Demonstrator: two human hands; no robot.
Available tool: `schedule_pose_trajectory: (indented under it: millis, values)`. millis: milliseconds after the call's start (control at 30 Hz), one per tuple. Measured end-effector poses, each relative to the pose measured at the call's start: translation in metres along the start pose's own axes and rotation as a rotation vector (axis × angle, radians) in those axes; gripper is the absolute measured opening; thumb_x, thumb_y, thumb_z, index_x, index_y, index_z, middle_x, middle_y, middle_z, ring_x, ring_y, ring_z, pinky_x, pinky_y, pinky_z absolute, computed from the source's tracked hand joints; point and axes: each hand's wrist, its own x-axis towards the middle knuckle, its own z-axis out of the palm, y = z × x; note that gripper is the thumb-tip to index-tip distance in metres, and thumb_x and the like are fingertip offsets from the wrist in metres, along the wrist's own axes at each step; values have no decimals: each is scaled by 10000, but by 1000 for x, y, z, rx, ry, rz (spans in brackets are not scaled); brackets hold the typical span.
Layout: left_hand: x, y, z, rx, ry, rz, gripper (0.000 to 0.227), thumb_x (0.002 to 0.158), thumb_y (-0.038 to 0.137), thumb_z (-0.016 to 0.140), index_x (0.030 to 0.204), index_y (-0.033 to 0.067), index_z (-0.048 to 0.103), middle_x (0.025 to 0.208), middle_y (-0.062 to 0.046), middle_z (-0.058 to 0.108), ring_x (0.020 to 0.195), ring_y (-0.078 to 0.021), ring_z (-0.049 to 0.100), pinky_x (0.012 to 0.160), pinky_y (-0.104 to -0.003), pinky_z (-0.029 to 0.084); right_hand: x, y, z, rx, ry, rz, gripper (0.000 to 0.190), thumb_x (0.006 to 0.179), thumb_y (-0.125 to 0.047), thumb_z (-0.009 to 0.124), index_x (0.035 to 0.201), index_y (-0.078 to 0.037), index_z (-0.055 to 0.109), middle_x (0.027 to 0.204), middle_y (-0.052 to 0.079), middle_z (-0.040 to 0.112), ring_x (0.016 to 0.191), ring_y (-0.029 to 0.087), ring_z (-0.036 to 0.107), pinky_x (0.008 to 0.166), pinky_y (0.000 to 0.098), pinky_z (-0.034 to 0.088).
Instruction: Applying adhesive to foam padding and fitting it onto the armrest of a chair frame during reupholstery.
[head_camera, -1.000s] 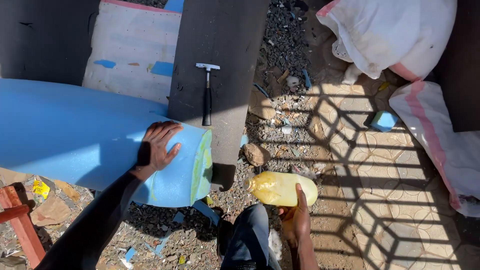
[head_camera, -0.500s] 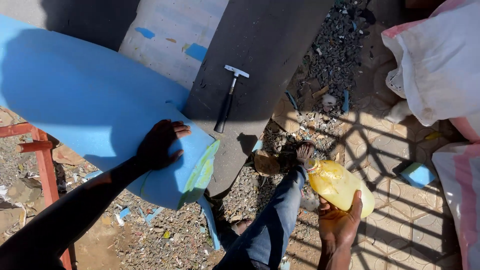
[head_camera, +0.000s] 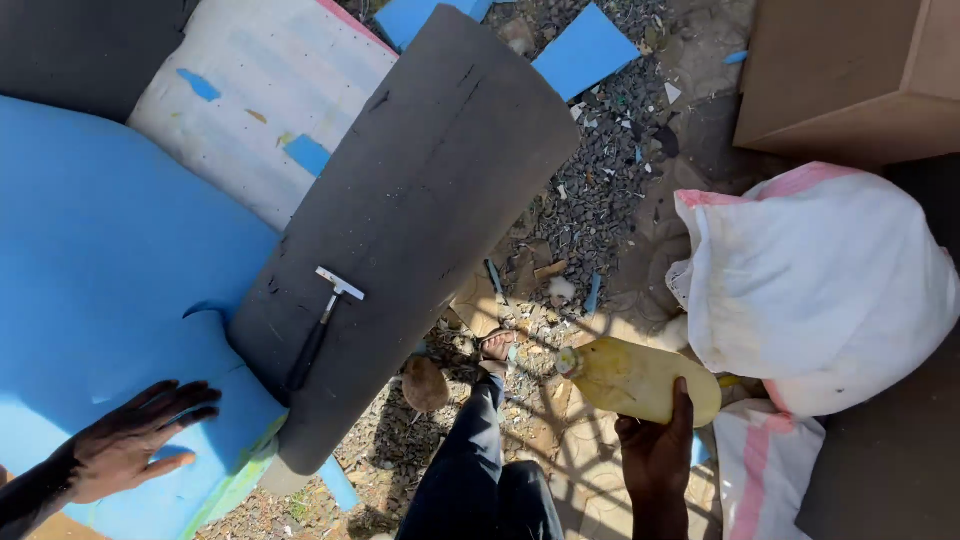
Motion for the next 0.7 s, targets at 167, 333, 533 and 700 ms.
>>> schedule_pose_trajectory:
  millis: [167,333,533,700]
  values:
    - [156,16,-48,-304,13,-270,426,977,578,507,1115,212,676,1130,-1,724,1007,-252,696,887,-401,554,40,-86,41,13,18,-10,503,853,-543,698,1267,-271,614,1070,-42,662,762,106,566,497,184,380]
    - [387,102,-173,-473,580,-200,321,1026,340,589,1068,56,732,1096,-124,764,988,-315,720,903,-463,566,100,-154,98,-11,-49,-21,557,820,-568,701,1280,-269,606,1176,-12,658,826,120,573,497,180,371]
    - [592,136,-267,-553,869,-26,192,1015,180,673,1157,50,661,1196,-153,701,1069,-333,676,900,-465,544,214,-235,185,-152,-62,27,636,787,-618,704,1303,-269,578,1124,-14,620,823,100,567,512,170,395]
    - [694,58,-309,-503,815,-520,256,1007,204,668,1191,27,665,1335,-137,648,1260,-325,596,927,-496,486,335,-304,276,-296,-49,156,569,845,-579,680,1315,-272,586,1180,-20,655,922,99,595,544,179,391]
